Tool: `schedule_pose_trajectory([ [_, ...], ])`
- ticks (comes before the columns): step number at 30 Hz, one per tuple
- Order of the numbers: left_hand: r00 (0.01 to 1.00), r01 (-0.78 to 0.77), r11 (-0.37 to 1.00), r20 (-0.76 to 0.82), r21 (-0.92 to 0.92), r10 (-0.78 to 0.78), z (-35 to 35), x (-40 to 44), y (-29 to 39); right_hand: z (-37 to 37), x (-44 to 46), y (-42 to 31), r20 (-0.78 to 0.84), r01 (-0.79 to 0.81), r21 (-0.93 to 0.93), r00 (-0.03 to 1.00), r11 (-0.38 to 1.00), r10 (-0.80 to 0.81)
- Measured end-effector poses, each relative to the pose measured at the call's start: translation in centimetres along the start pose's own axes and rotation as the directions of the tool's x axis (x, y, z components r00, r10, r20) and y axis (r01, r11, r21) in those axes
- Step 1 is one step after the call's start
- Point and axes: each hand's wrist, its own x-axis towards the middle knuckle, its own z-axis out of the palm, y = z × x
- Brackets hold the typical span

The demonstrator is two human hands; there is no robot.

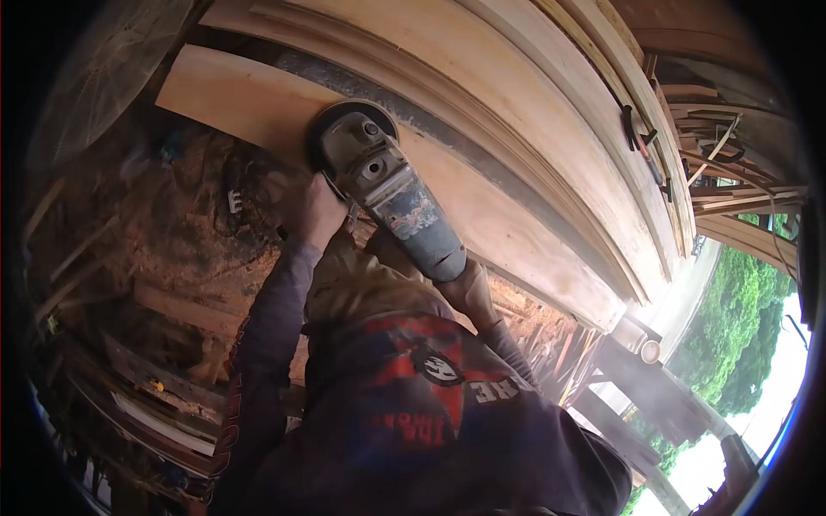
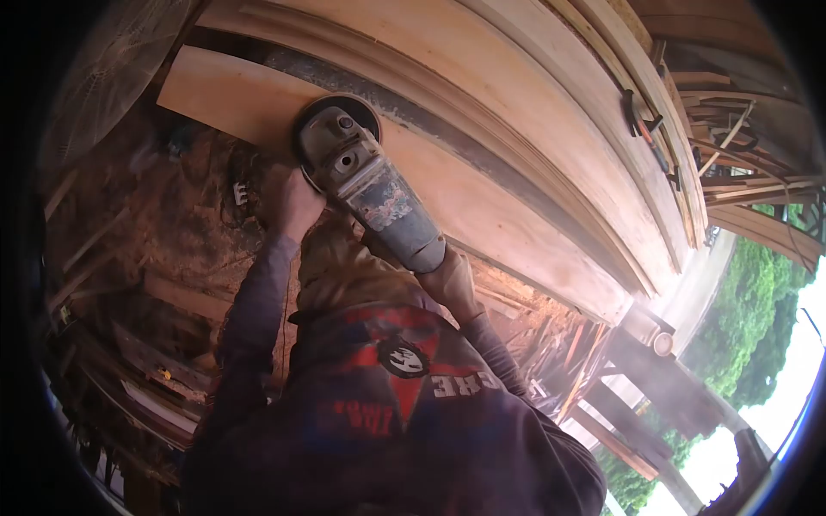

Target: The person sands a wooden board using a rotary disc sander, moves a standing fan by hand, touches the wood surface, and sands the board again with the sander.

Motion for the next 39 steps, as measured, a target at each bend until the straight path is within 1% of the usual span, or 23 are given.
schedule_pose_trajectory([
  [1,1.000,-0.002,1.000,0.008,0.004,0.002,0.5,-0.5,0.7,-0.2,-0.8,0.6,0.004,-0.043,-0.001,0.999,0.999,0.043],
  [3,0.994,-0.013,0.994,0.110,0.112,0.001,1.3,-1.5,3.0,-1.0,-2.5,1.5,0.019,-0.117,0.031,0.993,0.993,0.117],
  [5,0.989,-0.059,0.959,0.148,0.278,0.018,1.0,-3.2,6.7,-1.8,-4.6,2.5,0.036,-0.191,0.061,0.981,0.980,0.189],
  [6,0.980,-0.074,0.947,0.200,0.312,0.010,1.5,-3.8,7.7,-1.9,-5.8,3.4,0.002,-0.227,0.069,0.974,0.971,0.228],
  [7,0.964,-0.079,0.952,0.266,0.297,-0.003,1.8,-4.3,8.7,-1.8,-7.0,4.8,-0.018,-0.236,0.057,0.971,0.970,0.238],
  [9,0.940,-0.180,0.940,0.333,0.290,0.077,3.3,-5.1,9.4,-1.9,-9.3,7.0,-0.059,-0.256,0.035,0.964,0.966,0.258],
  [13,0.912,-0.231,0.938,0.393,0.261,0.115,5.5,-6.5,11.6,-1.1,-13.4,12.1,-0.093,-0.319,0.075,0.941,0.945,0.325],
  [14,0.899,-0.257,0.940,0.412,0.224,0.148,6.3,-6.7,11.9,0.7,-14.6,16.6,-0.116,-0.355,0.258,0.912,0.899,0.393],
  [16,0.874,-0.300,0.940,0.442,0.160,0.203,6.8,-7.3,13.2,-1.0,-14.5,14.9,-0.159,-0.367,0.077,0.913,0.927,0.375],
  [17,0.877,-0.299,0.939,0.437,0.167,0.201,7.4,-7.7,13.6,-2.5,-14.5,13.0,-0.156,-0.361,0.081,0.916,0.929,0.369],
  [19,0.856,-0.359,0.913,0.459,0.193,0.239,8.7,-8.2,14.4,-3.9,-14.6,11.2,-0.131,-0.450,-0.002,0.885,0.893,0.446],
  [20,0.840,-0.365,0.913,0.488,0.183,0.239,9.0,-8.4,14.9,-4.2,-15.3,11.3,-0.174,-0.407,0.141,0.887,0.903,0.427],
  [21,0.840,-0.372,0.909,0.486,0.190,0.242,9.4,-8.8,15.2,-3.9,-16.2,12.9,-0.177,-0.403,0.150,0.888,0.903,0.425],
  [23,0.803,-0.471,0.867,0.487,0.164,0.344,10.7,-9.6,15.5,-3.2,-17.4,15.5,-0.163,-0.467,0.102,0.863,0.878,0.478],
  [24,0.778,-0.462,0.878,0.531,0.123,0.335,11.2,-9.8,15.7,-3.2,-17.8,16.0,-0.162,-0.462,0.105,0.866,0.881,0.473],
  [28,0.749,-0.518,0.848,0.538,0.111,0.387,12.4,-10.6,16.2,-2.8,-18.9,15.3,-0.176,-0.451,0.200,0.857,0.870,0.485],
  [30,0.758,-0.507,0.852,0.537,0.128,0.370,12.3,-10.4,16.3,-2.3,-18.8,13.9,-0.182,-0.439,0.233,0.857,0.868,0.483],
  [32,0.769,-0.496,0.857,0.529,0.140,0.359,11.9,-9.6,16.0,-1.8,-17.9,12.6,-0.224,-0.411,0.340,0.838,0.846,0.498],
  [33,0.797,-0.479,0.864,0.489,0.153,0.355,11.6,-8.9,15.5,-1.6,-16.9,12.2,-0.225,-0.399,0.343,0.844,0.850,0.487],
  [34,0.826,-0.456,0.874,0.446,0.168,0.345,11.0,-8.3,14.9,-1.5,-15.6,12.0,-0.181,-0.441,0.203,0.861,0.874,0.476],
  [36,0.854,-0.440,0.875,0.397,0.204,0.337,9.2,-6.8,13.7,-1.1,-13.4,11.7,-0.117,-0.443,0.052,0.888,0.895,0.446],
  [38,0.875,-0.425,0.875,0.352,0.233,0.331,7.1,-5.5,12.3,-0.7,-11.5,10.6,-0.097,-0.366,0.004,0.926,0.930,0.365],
  [39,0.891,-0.372,0.897,0.361,0.240,0.274,5.8,-4.7,12.0,-0.5,-10.4,9.5,-0.091,-0.336,-0.012,0.938,0.942,0.333],
])
